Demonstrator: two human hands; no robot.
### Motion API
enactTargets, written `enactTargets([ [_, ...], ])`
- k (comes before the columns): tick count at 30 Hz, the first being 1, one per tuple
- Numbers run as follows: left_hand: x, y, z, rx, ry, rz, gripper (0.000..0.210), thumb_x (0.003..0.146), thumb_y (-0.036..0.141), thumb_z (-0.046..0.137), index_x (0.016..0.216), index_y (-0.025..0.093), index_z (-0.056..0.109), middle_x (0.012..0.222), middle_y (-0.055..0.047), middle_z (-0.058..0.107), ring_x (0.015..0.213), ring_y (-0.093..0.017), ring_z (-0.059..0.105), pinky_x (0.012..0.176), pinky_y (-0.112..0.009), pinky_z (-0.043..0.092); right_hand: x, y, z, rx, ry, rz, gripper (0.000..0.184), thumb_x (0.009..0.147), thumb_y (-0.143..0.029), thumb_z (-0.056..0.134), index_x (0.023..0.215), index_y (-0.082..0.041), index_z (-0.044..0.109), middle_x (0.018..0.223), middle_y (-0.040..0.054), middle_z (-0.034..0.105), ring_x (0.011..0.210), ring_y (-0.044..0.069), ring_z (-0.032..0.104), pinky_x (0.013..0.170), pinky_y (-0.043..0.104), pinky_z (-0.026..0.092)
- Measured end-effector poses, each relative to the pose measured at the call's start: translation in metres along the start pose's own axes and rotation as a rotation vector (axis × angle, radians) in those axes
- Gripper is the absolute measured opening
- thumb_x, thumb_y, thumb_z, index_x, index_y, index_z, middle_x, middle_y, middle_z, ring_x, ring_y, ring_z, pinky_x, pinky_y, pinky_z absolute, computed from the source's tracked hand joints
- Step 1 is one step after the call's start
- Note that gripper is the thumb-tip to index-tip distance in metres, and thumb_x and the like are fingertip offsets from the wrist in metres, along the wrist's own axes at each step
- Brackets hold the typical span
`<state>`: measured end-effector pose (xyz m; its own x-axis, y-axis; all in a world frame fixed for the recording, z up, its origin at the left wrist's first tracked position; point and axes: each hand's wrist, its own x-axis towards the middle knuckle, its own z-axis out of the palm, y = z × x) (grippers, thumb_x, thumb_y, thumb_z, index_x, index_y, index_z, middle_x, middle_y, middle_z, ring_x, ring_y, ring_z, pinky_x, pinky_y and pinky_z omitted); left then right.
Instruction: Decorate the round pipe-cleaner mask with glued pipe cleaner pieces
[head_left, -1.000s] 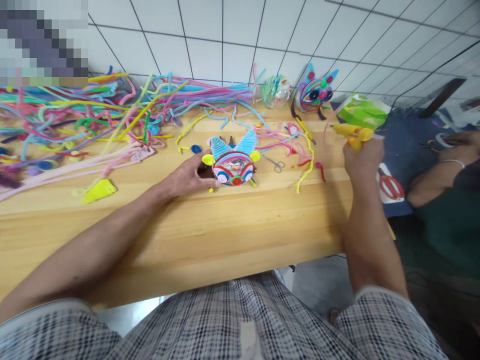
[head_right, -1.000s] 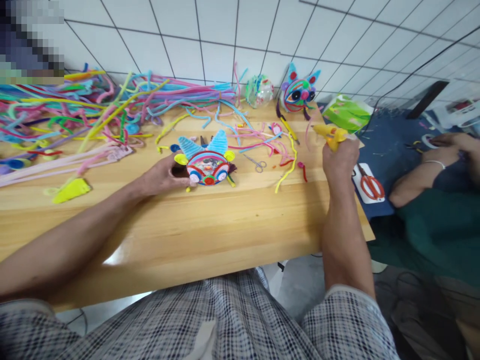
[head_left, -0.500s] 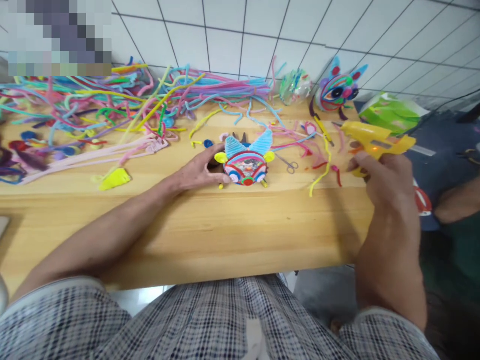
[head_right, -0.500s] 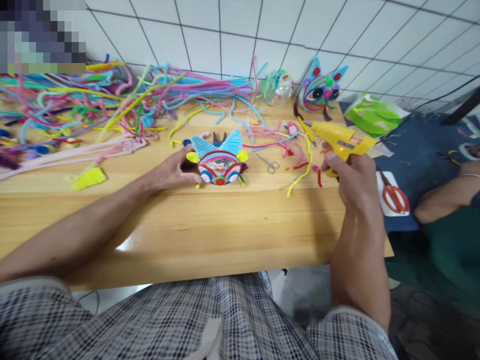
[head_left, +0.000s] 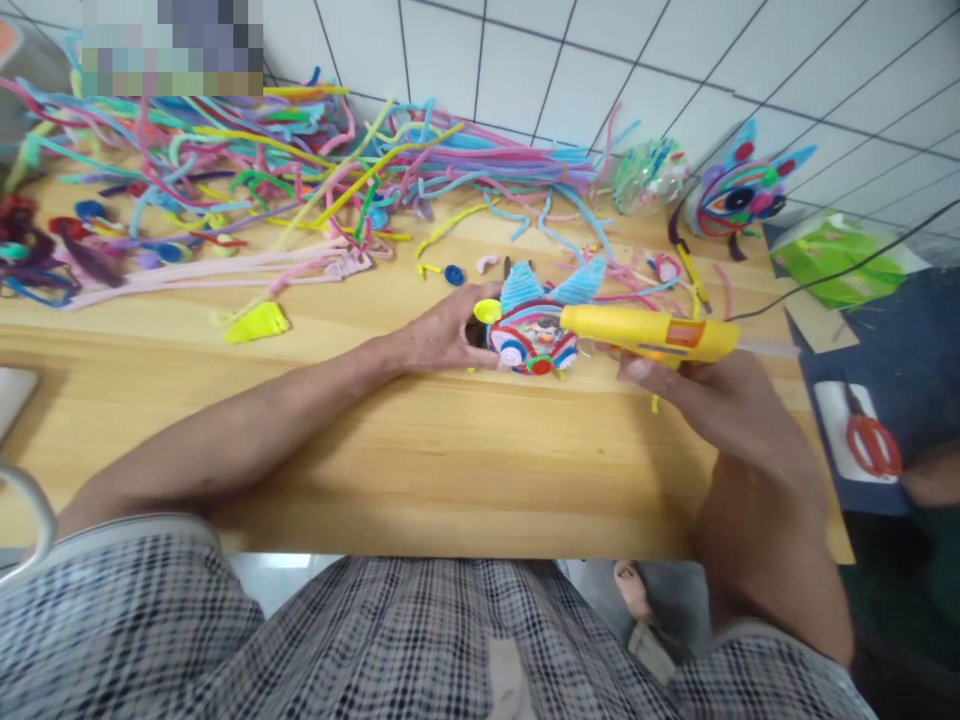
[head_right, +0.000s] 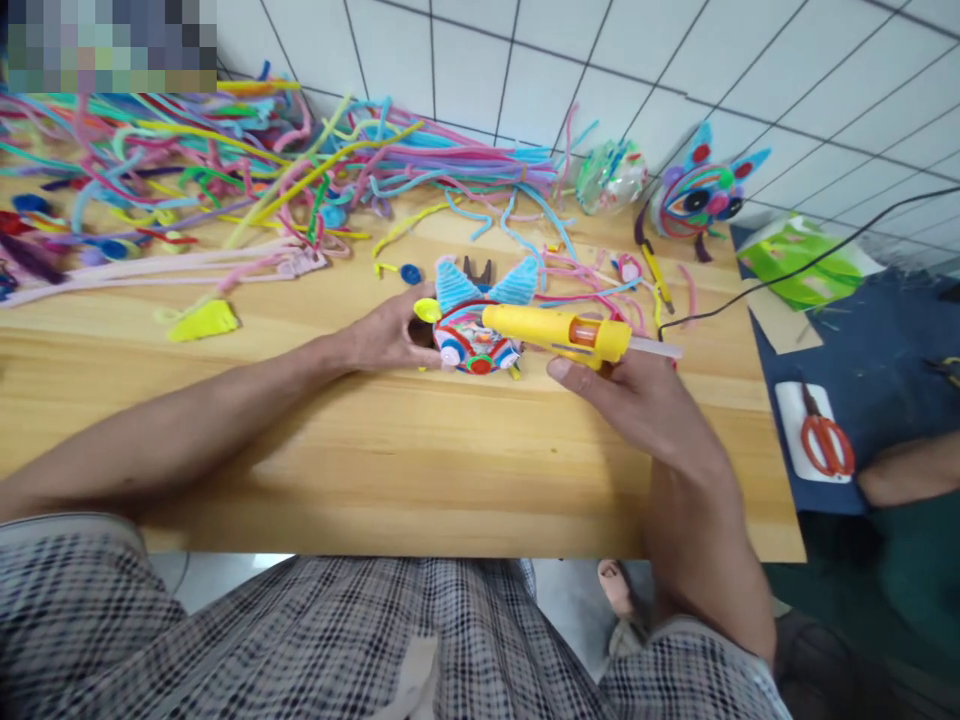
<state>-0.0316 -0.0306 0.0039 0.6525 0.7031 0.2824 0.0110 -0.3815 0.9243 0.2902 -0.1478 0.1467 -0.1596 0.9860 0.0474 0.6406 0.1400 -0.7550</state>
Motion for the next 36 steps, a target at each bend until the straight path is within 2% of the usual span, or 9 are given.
enactTargets([
  [3,0.003,0.004,0.001,0.001,0.040,0.006,0.102,0.082,0.098,0.102,0.152,0.025,0.083,0.145,-0.020,0.091,0.153,-0.049,0.080,0.141,-0.072,0.059,0.005,0.000,-0.008,-0.074,-0.065,0.016,0.052,0.100,-0.081,0.085,0.095,-0.030,0.087,0.086,0.0021,0.082,0.080,0.027,0.075,0.071,0.043,0.068],
  [7,0.007,0.003,0.000,0.011,-0.008,0.037,0.108,0.078,0.099,0.104,0.154,0.025,0.084,0.162,-0.021,0.086,0.153,-0.049,0.080,0.141,-0.068,0.058,0.011,-0.005,-0.016,-0.194,-0.114,-0.030,0.061,0.105,-0.090,0.077,0.094,-0.030,0.087,0.080,0.0016,0.077,0.074,0.026,0.071,0.065,0.040,0.059],
  [10,0.009,-0.006,-0.001,0.046,0.005,0.071,0.120,0.069,0.102,0.107,0.156,0.024,0.083,0.162,-0.023,0.085,0.156,-0.052,0.078,0.143,-0.068,0.056,0.011,-0.012,-0.019,-0.256,-0.108,-0.070,0.066,0.107,-0.094,0.073,0.091,-0.031,0.085,0.078,0.0021,0.077,0.071,0.027,0.071,0.063,0.041,0.056],
  [14,0.007,-0.016,0.001,0.103,0.042,0.068,0.121,0.069,0.103,0.106,0.154,0.022,0.080,0.154,-0.024,0.087,0.162,-0.054,0.074,0.148,-0.068,0.050,0.008,-0.021,-0.021,-0.317,-0.099,-0.140,0.055,0.116,-0.079,0.072,0.089,-0.033,0.082,0.079,0.0018,0.080,0.071,0.028,0.073,0.066,0.043,0.054],
  [19,0.006,-0.014,0.002,0.117,0.035,0.043,0.118,0.073,0.097,0.108,0.160,0.023,0.077,0.155,-0.022,0.086,0.161,-0.051,0.074,0.146,-0.067,0.054,0.011,-0.026,-0.017,-0.296,-0.127,-0.232,0.031,0.115,-0.055,0.076,0.091,-0.035,0.079,0.095,0.0012,0.087,0.081,0.029,0.080,0.075,0.046,0.065],
  [22,0.006,-0.011,0.001,0.116,0.021,0.032,0.111,0.074,0.089,0.111,0.159,0.024,0.078,0.154,-0.020,0.087,0.161,-0.051,0.074,0.147,-0.068,0.053,0.012,-0.026,-0.014,-0.300,-0.118,-0.262,0.023,0.114,-0.047,0.075,0.095,-0.035,0.077,0.104,0.0016,0.087,0.085,0.028,0.082,0.080,0.046,0.068],
  [27,0.008,-0.013,0.000,0.121,0.009,0.058,0.095,0.077,0.077,0.113,0.150,0.024,0.082,0.153,-0.020,0.088,0.160,-0.050,0.075,0.145,-0.066,0.054,0.010,-0.020,-0.014,-0.383,-0.111,-0.271,0.022,0.120,-0.051,0.071,0.105,-0.036,0.077,0.114,0.0039,0.089,0.089,0.030,0.084,0.081,0.048,0.068],
  [32,0.011,-0.007,0.000,0.096,-0.030,0.090,0.099,0.078,0.088,0.109,0.152,0.026,0.084,0.142,-0.019,0.092,0.155,-0.049,0.079,0.144,-0.066,0.055,0.007,-0.019,-0.011,-0.427,-0.114,-0.315,0.025,0.124,-0.053,0.066,0.109,-0.036,0.077,0.119,0.0050,0.092,0.092,0.032,0.088,0.082,0.049,0.070],
  [36,0.012,0.003,0.000,0.062,-0.050,0.089,0.103,0.076,0.091,0.110,0.153,0.028,0.085,0.140,-0.018,0.093,0.150,-0.048,0.082,0.140,-0.065,0.058,0.006,-0.023,-0.010,-0.438,-0.129,-0.277,0.031,0.123,-0.058,0.065,0.105,-0.036,0.077,0.122,0.0062,0.094,0.097,0.037,0.091,0.084,0.054,0.075],
])
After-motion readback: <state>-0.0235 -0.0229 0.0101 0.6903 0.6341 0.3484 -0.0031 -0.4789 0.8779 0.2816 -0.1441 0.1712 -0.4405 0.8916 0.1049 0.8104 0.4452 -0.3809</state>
